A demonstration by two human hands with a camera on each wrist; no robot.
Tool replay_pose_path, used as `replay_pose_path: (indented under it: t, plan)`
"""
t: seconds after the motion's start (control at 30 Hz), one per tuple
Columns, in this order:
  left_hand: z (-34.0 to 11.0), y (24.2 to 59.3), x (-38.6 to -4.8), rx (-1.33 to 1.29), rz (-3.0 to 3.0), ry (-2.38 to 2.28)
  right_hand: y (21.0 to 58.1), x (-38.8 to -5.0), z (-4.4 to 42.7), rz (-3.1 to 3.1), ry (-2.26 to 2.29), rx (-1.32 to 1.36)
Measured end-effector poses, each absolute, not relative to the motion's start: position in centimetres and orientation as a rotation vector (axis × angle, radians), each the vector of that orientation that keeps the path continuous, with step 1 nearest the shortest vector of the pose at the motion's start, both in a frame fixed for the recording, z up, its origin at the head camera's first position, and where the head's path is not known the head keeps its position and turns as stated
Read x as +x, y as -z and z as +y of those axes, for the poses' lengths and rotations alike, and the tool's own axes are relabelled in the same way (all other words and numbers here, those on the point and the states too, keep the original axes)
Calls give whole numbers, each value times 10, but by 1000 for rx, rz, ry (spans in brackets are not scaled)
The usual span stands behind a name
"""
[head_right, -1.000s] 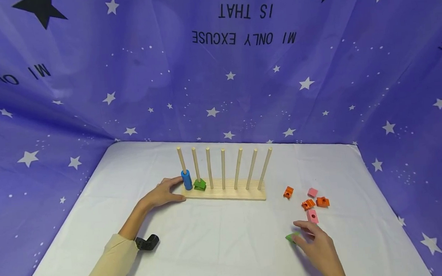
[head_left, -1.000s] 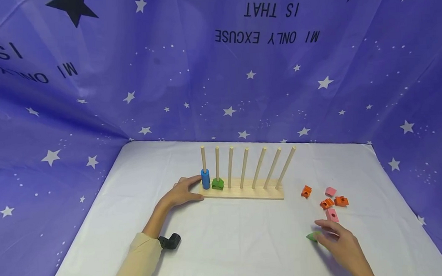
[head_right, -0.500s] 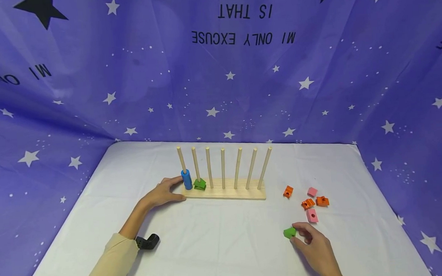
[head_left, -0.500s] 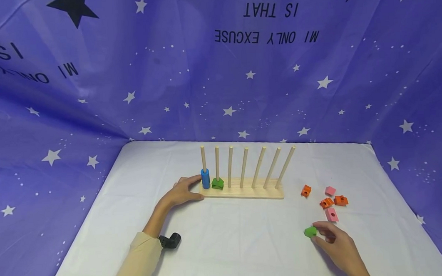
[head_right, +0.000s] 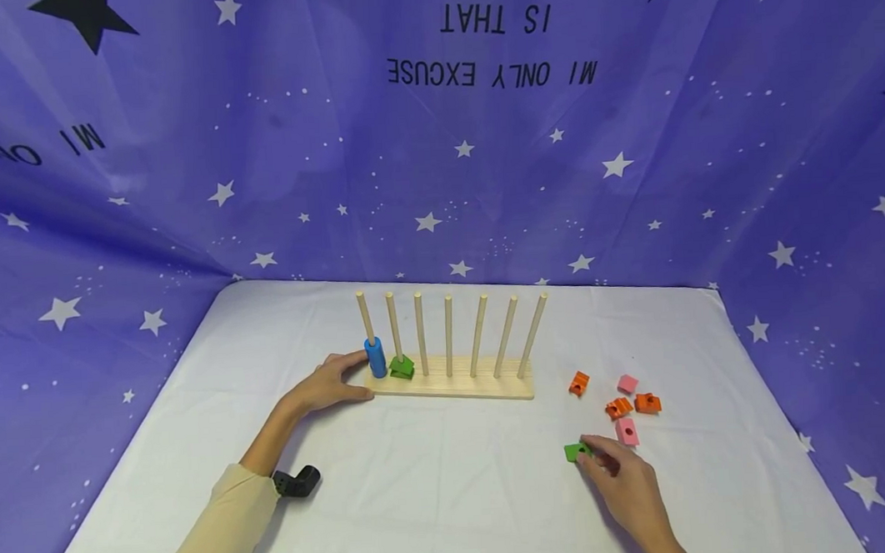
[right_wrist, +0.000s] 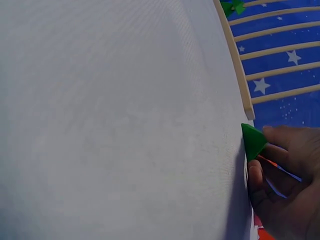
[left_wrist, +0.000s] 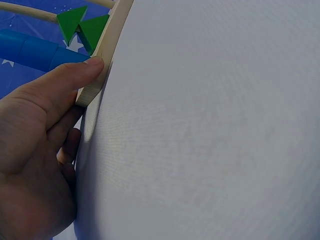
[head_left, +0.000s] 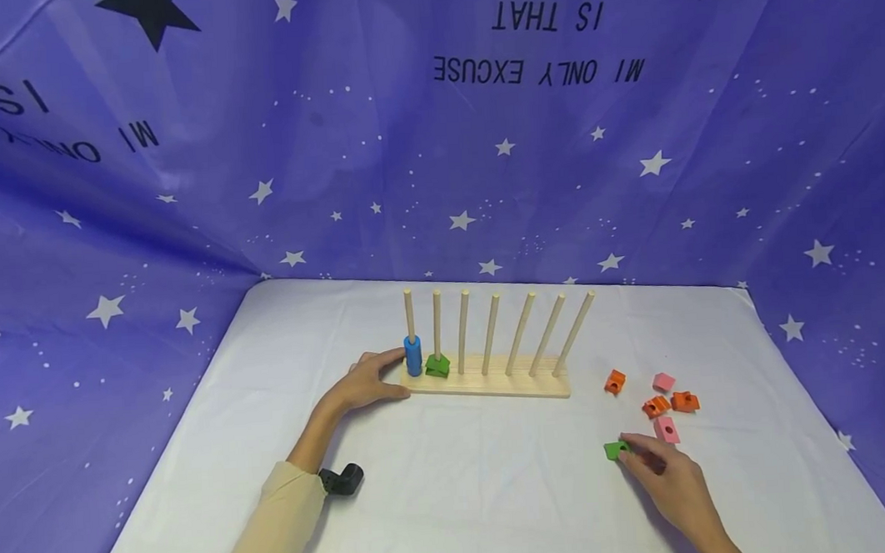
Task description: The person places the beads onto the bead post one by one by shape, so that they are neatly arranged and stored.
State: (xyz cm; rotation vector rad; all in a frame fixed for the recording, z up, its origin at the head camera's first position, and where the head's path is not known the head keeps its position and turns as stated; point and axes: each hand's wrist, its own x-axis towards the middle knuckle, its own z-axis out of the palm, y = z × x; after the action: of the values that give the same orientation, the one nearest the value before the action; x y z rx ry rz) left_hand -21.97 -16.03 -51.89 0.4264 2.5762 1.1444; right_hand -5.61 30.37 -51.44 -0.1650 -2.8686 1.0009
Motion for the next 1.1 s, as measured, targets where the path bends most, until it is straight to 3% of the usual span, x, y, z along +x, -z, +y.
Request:
replay_pose_path:
  t: [0.27,0.57,1.1]
  plan:
    - [-160,518,-220,431,2576,-1143,512,-61,302,-2982,-1064,-133]
    - [-161,520,-220,449,2602,-1110,499,-76,278,-2730,-1139,175]
    - [-160,517,-219,448,2590,-1129,384,-132,164,-2420,-1303,637]
